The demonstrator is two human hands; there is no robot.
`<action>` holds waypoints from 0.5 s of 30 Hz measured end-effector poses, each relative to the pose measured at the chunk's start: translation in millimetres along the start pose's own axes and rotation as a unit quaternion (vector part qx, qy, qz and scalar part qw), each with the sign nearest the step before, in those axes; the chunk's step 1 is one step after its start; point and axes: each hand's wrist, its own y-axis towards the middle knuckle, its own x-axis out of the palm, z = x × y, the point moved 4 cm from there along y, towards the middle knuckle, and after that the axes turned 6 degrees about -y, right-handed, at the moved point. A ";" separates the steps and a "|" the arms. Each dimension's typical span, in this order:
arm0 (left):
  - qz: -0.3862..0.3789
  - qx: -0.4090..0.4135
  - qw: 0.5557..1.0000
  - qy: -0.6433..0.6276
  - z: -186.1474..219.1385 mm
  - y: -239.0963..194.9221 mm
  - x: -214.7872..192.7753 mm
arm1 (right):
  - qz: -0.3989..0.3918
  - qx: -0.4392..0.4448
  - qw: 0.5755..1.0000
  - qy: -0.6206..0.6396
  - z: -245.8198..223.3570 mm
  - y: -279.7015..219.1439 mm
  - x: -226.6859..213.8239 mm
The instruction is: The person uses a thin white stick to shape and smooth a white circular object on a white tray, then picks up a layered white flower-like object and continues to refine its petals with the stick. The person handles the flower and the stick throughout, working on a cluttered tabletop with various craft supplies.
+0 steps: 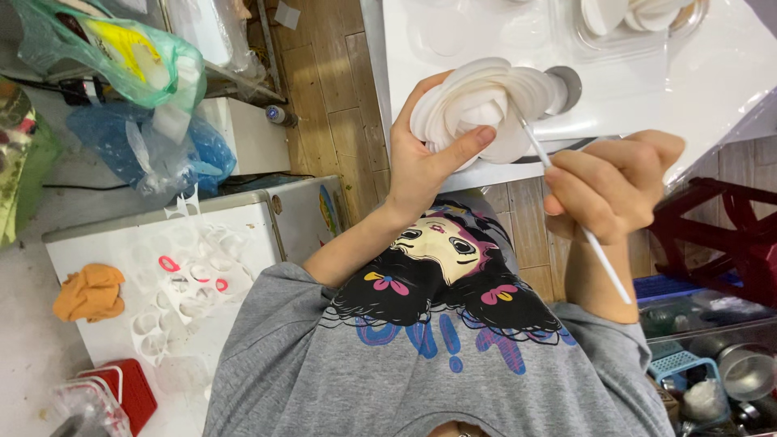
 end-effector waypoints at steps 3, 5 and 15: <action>0.006 0.011 1.000 0.022 -4.8 -2.8 2.8 | 0.015 0.021 0.999 -0.027 -10.6 -12.8 1.6; 0.008 0.012 1.000 0.004 -10.1 -3.9 5.1 | 0.038 0.046 0.998 -0.023 -14.4 -20.3 -2.1; 0.050 0.019 0.998 -0.036 -20.4 -11.1 4.0 | 0.143 0.075 0.986 -0.046 -30.5 -32.7 -23.4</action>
